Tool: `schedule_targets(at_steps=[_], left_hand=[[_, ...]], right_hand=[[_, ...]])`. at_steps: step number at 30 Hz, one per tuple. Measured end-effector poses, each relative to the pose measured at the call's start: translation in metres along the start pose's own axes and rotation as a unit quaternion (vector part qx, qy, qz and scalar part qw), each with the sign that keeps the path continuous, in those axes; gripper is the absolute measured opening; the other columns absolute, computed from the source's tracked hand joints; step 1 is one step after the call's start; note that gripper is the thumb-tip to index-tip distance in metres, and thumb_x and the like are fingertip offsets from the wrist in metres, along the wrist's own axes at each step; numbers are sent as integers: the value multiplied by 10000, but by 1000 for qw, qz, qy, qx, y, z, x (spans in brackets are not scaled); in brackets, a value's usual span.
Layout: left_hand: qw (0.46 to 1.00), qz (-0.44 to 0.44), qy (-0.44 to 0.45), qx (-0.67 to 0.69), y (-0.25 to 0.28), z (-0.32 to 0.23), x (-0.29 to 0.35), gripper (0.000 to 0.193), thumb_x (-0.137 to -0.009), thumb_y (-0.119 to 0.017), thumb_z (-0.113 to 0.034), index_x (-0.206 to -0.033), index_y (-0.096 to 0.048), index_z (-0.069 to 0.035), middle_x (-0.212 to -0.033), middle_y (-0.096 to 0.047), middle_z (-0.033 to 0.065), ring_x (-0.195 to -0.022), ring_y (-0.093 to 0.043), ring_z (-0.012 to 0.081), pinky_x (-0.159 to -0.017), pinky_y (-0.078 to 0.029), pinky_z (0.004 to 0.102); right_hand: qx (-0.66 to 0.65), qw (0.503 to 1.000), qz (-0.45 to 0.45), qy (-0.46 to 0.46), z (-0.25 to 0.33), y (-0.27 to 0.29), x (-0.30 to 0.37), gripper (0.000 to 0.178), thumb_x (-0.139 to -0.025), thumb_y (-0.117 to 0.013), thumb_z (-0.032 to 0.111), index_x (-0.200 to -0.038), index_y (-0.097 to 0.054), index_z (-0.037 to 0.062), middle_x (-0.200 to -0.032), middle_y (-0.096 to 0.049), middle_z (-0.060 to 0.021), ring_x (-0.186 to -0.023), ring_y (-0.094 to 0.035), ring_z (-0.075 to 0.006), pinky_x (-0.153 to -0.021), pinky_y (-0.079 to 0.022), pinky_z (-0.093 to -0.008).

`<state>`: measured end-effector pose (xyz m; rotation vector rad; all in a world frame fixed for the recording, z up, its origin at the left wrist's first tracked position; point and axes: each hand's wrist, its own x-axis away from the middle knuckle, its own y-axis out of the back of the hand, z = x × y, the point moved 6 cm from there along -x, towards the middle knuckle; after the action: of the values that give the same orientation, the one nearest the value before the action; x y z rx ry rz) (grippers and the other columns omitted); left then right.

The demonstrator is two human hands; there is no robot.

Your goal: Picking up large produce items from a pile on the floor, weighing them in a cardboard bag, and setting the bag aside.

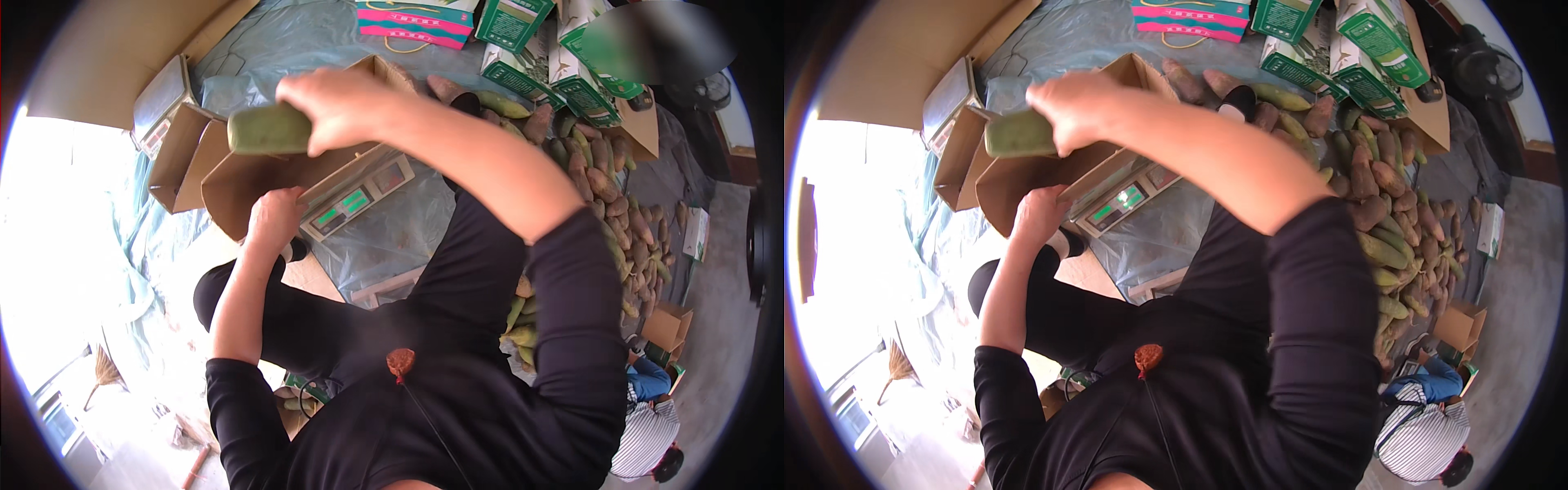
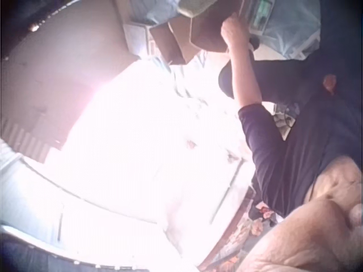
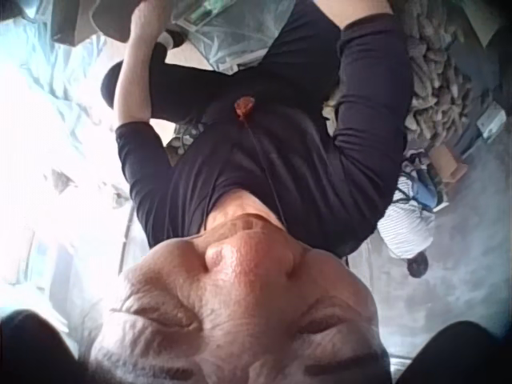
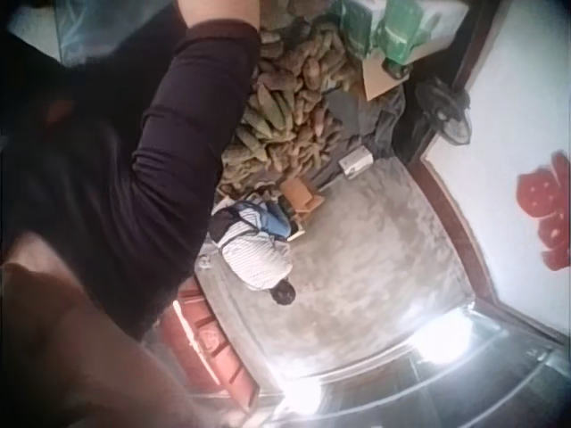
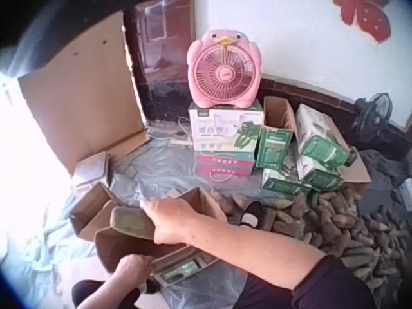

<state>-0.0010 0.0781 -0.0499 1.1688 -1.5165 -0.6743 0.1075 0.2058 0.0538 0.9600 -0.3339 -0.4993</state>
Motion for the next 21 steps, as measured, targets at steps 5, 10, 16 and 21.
schedule_targets(at_steps=[5,10,16,21], left_hand=[[998,-9,-34,-44,-3,-6,-5,272,-800,-592,-137,-1064,-660,-145,-855,-666,161,-855,-643,331,-760,-514,433],[1000,10,-10,-6,-3,6,-2,342,-763,-640,-159,-1103,-649,-124,-901,-653,198,-880,-621,365,-778,-489,453],[999,31,15,0,-1,1,-1,343,-758,-645,-149,-1100,-648,-127,-919,-651,200,-897,-616,371,-777,-483,453],[999,-24,-45,12,-8,2,-9,280,-775,-640,-177,-1044,-655,-102,-853,-650,198,-843,-624,372,-742,-491,465]], right_hand=[[56,979,173,-90,-27,-125,-58,598,-565,-845,185,-1104,-609,80,-1066,-664,-117,-1026,-626,-294,-826,-517,-401],[48,950,286,-116,-23,-198,-75,391,-663,-748,162,-1048,-704,115,-1116,-664,-89,-1064,-620,-241,-846,-516,-363],[19,945,321,-60,-26,-224,-87,374,-713,-709,233,-1060,-686,93,-1098,-657,-123,-1001,-628,-265,-843,-502,-383],[37,962,263,59,-20,-176,-77,408,-703,-706,212,-1088,-660,84,-1057,-664,-128,-979,-625,-273,-832,-500,-379]])
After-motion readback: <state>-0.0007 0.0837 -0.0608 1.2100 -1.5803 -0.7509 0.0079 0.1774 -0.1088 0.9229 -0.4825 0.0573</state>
